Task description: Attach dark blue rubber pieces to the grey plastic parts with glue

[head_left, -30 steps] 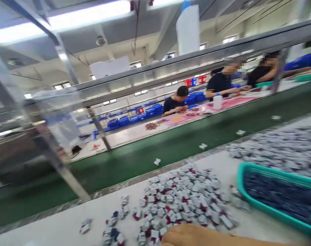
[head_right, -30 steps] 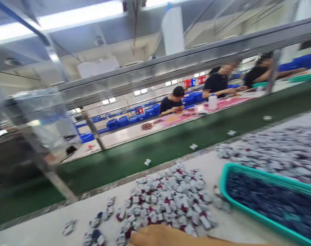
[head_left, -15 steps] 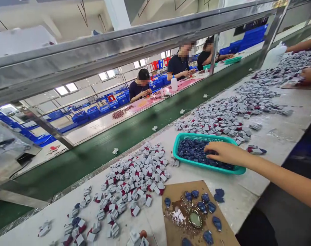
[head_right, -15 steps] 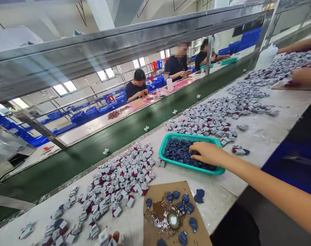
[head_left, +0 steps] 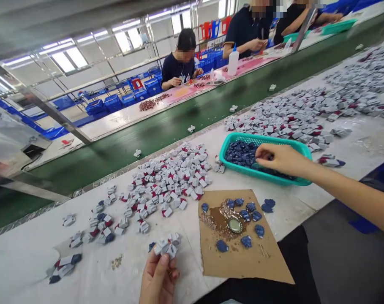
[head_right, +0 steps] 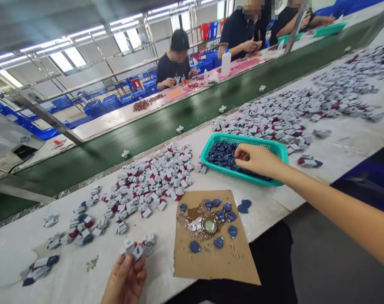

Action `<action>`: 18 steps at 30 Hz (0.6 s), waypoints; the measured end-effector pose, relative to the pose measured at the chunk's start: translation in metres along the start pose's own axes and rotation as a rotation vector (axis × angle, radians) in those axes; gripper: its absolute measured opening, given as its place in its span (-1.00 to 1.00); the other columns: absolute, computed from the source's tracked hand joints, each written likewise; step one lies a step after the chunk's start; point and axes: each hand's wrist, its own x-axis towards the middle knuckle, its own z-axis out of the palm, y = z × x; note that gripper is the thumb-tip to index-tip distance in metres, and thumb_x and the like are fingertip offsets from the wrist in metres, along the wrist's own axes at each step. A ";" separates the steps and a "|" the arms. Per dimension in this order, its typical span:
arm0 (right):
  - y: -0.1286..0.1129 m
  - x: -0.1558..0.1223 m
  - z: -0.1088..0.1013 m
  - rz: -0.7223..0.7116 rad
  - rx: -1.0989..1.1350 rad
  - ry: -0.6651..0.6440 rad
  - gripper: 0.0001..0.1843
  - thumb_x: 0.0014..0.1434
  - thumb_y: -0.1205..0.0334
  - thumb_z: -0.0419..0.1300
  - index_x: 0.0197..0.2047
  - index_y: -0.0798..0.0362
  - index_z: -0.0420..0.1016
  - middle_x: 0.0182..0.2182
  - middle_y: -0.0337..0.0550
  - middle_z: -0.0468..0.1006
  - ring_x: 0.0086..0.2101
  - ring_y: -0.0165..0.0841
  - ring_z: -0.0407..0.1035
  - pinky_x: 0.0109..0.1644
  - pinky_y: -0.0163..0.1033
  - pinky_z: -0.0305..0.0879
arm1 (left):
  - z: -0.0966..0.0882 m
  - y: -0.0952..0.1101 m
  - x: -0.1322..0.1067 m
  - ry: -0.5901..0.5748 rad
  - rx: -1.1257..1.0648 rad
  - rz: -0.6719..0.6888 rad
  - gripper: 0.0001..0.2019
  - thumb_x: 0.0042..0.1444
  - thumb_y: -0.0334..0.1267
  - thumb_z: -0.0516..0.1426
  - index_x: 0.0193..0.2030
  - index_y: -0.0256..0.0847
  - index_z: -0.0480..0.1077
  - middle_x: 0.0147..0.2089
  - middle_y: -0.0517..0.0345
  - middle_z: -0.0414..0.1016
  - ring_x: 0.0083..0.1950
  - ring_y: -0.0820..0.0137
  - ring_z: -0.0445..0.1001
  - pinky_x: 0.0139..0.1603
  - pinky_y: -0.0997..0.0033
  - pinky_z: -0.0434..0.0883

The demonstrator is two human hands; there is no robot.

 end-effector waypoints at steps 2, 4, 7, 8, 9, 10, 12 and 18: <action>-0.019 -0.019 -0.001 -0.080 0.045 0.083 -0.75 0.25 0.14 0.00 -0.20 0.14 0.36 -0.41 -0.19 0.41 -0.40 -0.44 0.33 -0.35 -0.34 0.26 | 0.004 0.000 -0.004 0.011 0.049 0.037 -0.56 -0.54 -0.17 0.49 -0.47 -0.23 0.49 -0.57 0.31 0.40 -0.57 0.62 0.35 -0.63 0.75 0.29; -0.042 -0.043 0.008 -0.242 0.078 0.070 -0.80 0.24 0.15 0.03 -0.20 0.07 0.37 -0.41 -0.21 0.42 -0.44 -0.46 0.31 -0.39 -0.36 0.24 | 0.008 -0.001 -0.007 0.019 0.102 0.058 -0.54 -0.55 -0.15 0.49 -0.45 -0.25 0.49 -0.57 0.30 0.43 -0.56 0.60 0.37 -0.60 0.73 0.33; -0.072 -0.074 0.036 -0.513 0.057 0.014 -0.80 0.26 0.30 -0.05 -0.22 0.05 0.39 -0.36 -0.16 0.42 -0.33 -0.42 0.33 -0.30 -0.32 0.24 | 0.015 -0.007 -0.010 0.006 0.139 0.035 -0.53 -0.58 -0.14 0.49 -0.48 -0.28 0.47 -0.57 0.25 0.47 -0.57 0.55 0.42 -0.60 0.69 0.35; -0.078 -0.081 0.047 -0.568 0.029 0.017 -0.78 0.25 0.35 -0.07 -0.24 0.06 0.39 -0.38 -0.16 0.41 -0.33 -0.40 0.32 -0.31 -0.30 0.21 | 0.017 -0.009 -0.011 -0.007 0.144 0.020 -0.52 -0.58 -0.14 0.49 -0.49 -0.29 0.45 -0.57 0.23 0.49 -0.58 0.54 0.43 -0.60 0.69 0.35; -0.083 -0.085 0.056 -0.606 -0.002 0.029 -0.77 0.24 0.40 -0.08 -0.27 0.08 0.38 -0.40 -0.15 0.39 -0.34 -0.39 0.30 -0.32 -0.28 0.18 | 0.018 -0.011 -0.012 -0.023 0.144 0.005 -0.52 -0.59 -0.14 0.49 -0.50 -0.29 0.44 -0.56 0.22 0.50 -0.58 0.53 0.44 -0.61 0.68 0.35; -0.086 -0.088 0.063 -0.633 -0.034 0.045 -0.78 0.23 0.43 -0.08 -0.30 0.09 0.37 -0.42 -0.16 0.37 -0.36 -0.37 0.27 -0.34 -0.27 0.15 | 0.020 -0.013 -0.013 -0.043 0.138 -0.007 -0.52 -0.58 -0.15 0.49 -0.51 -0.30 0.42 -0.56 0.20 0.51 -0.59 0.53 0.44 -0.61 0.67 0.35; -0.089 -0.090 0.072 -0.677 -0.088 0.075 -0.77 0.22 0.48 -0.09 -0.35 0.10 0.34 -0.43 -0.15 0.34 -0.38 -0.35 0.23 -0.35 -0.25 0.10 | 0.022 -0.016 -0.014 -0.080 0.121 -0.022 -0.53 -0.56 -0.16 0.49 -0.51 -0.29 0.40 -0.56 0.19 0.53 -0.59 0.51 0.45 -0.60 0.66 0.36; -0.087 -0.093 0.077 -0.777 -0.163 0.067 -0.77 0.19 0.53 -0.07 -0.27 0.11 0.36 -0.38 -0.13 0.36 -0.35 -0.32 0.25 -0.34 -0.25 0.11 | 0.026 -0.019 -0.018 -0.176 0.086 -0.001 -0.61 -0.41 -0.21 0.47 -0.51 -0.30 0.40 -0.59 0.25 0.49 -0.57 0.56 0.43 -0.56 0.69 0.37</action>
